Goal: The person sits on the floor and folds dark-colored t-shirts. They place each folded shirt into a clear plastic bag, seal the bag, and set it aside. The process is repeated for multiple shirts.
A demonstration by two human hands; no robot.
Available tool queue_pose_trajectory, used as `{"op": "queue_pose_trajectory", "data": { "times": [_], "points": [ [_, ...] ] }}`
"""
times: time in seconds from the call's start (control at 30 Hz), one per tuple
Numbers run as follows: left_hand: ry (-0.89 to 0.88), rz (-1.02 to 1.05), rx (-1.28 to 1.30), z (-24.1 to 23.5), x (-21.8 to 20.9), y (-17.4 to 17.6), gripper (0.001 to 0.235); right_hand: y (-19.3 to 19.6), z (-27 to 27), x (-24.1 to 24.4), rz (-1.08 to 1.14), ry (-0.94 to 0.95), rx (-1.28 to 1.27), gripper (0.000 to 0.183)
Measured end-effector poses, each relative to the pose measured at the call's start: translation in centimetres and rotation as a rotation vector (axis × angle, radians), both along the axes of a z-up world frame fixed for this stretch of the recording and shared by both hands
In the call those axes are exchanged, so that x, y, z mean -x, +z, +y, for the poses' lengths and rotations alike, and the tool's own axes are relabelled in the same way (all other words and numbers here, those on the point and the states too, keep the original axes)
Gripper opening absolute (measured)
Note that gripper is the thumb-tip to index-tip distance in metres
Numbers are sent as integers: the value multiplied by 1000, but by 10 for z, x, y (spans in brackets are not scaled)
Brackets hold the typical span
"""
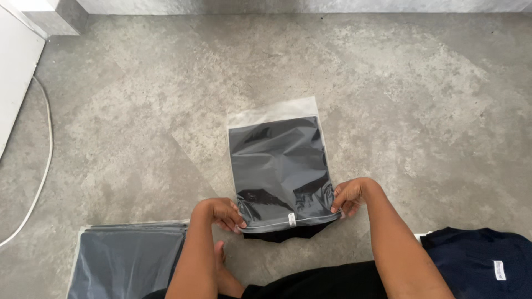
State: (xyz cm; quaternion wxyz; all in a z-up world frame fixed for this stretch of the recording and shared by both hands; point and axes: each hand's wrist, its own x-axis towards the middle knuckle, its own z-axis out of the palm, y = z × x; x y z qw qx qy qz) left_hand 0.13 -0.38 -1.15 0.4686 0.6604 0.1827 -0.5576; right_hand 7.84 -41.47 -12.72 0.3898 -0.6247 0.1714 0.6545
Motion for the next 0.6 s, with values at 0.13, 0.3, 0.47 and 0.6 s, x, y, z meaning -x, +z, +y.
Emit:
{"op": "queue_pose_trajectory", "data": {
  "times": [0.13,0.3,0.47,0.6],
  "points": [
    [560,-438,-220,-11,-16,-13,23,89,30,-4,-461,-562,38,20],
    [740,-497,-347,-18,-23,-29,26,105,49,3,-541,-610,39,22],
    [711,-413,-311,-23,1,-4,26,102,41,15,-517,-581,69,21],
    [704,-358,-267,-23,4,6,21,101,39,11,-509,-479,121,18]
  ]
}}
